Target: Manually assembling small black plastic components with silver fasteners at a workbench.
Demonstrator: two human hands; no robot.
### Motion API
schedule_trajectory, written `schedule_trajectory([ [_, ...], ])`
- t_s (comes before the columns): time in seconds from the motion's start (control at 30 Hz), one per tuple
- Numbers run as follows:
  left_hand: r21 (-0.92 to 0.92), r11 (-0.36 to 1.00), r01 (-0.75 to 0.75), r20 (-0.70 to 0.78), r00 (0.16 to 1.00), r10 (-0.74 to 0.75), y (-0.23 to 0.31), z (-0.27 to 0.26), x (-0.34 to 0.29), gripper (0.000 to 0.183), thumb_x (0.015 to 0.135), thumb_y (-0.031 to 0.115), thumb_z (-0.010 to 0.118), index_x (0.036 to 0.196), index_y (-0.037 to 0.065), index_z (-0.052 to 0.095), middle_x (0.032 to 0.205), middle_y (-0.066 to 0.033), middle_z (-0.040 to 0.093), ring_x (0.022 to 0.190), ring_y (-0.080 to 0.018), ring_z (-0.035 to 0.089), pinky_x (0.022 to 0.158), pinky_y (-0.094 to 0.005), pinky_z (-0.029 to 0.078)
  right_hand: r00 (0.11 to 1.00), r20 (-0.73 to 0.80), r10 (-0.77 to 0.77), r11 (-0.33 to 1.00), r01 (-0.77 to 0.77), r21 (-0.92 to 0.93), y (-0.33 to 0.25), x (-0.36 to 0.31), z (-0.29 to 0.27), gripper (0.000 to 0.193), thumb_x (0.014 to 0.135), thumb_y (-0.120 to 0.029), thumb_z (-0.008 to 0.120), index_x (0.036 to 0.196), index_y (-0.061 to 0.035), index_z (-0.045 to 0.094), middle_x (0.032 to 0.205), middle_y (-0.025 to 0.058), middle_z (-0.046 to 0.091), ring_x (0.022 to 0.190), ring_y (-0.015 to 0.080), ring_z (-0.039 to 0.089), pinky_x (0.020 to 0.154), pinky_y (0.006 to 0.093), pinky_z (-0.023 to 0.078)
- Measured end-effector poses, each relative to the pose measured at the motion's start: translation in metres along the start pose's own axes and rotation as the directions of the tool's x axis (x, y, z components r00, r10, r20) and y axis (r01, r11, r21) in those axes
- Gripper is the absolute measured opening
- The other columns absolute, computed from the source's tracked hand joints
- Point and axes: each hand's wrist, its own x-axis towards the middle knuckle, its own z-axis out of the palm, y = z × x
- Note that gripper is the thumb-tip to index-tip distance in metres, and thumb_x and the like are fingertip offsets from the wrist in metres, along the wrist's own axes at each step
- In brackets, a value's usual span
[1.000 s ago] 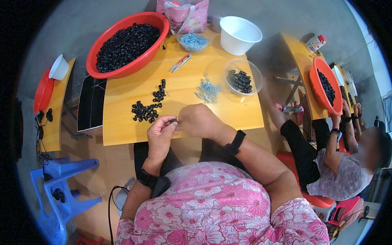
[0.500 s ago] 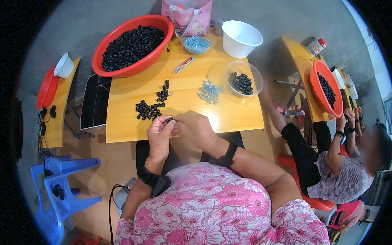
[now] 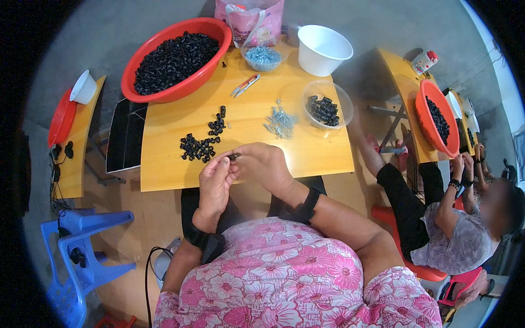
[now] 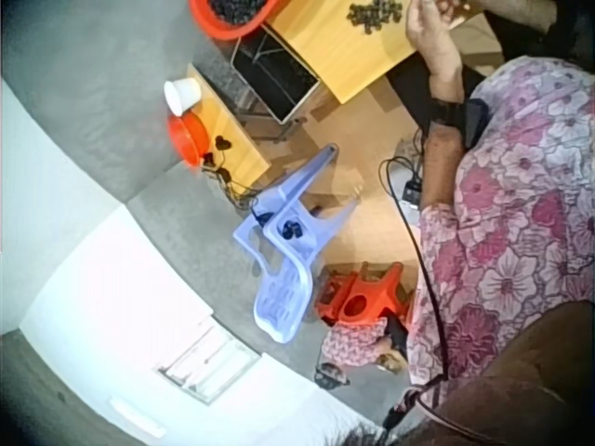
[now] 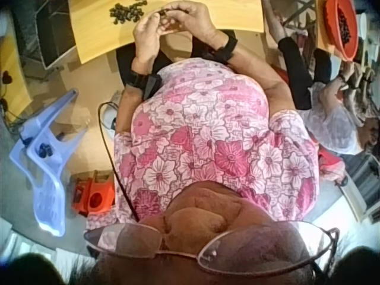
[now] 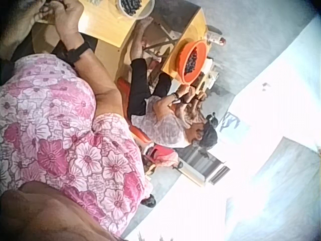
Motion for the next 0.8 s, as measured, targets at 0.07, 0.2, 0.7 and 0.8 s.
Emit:
schedule_trajectory([
  [0.07,0.011,1.0,0.001,-0.001,1.0,-0.001,0.001,0.001,0.0,0.026,0.098,0.012,0.053,0.117,-0.003,0.059,0.093,-0.006,0.064,0.079,-0.0092,0.059,0.077,-0.0267,0.053,0.998,0.002,0.062,0.995,-0.062,0.075,-0.003,0.001,0.001,0.017,0.09,0.0,0.058,0.106,0.0042,0.065,0.089,0.0045,0.067,0.074,0.0071,0.06,0.069,0.0211,0.051],
  [0.2,0.001,1.0,0.008,-0.027,1.0,-0.008,0.001,0.003,0.0,0.026,0.098,0.013,0.053,0.117,-0.003,0.06,0.091,-0.0052,0.063,0.078,-0.0089,0.058,0.075,-0.0259,0.052,0.999,-0.015,0.03,0.999,-0.029,0.028,0.006,0.002,-0.002,0.018,0.087,0.001,0.061,0.104,0.0017,0.067,0.091,0.0054,0.068,0.079,0.0093,0.062,0.072,0.0232,0.052],
  [0.7,-0.011,0.999,0.037,-0.045,0.998,-0.037,0.003,-0.003,0.0,0.02,0.095,0.007,0.056,0.112,-0.002,0.06,0.094,-0.0062,0.064,0.08,-0.0114,0.062,0.076,-0.0266,0.054,0.996,-0.047,-0.078,0.985,0.07,-0.159,0.013,0.003,-0.003,0.023,0.081,0.001,0.066,0.103,-0.0025,0.069,0.088,0.0094,0.067,0.08,0.0144,0.064,0.073,0.0267,0.052],
  [0.8,0.038,0.998,0.056,-0.031,0.998,-0.055,0.003,-0.003,0.0,0.02,0.094,0.007,0.057,0.113,-0.001,0.059,0.096,-0.0074,0.064,0.082,-0.0128,0.063,0.076,-0.0272,0.054,0.988,-0.059,-0.144,0.97,0.129,-0.204,0.018,0.005,-0.004,0.024,0.08,0.002,0.066,0.102,-0.0043,0.07,0.087,0.0101,0.066,0.077,0.0156,0.064,0.071,0.0272,0.052],
])
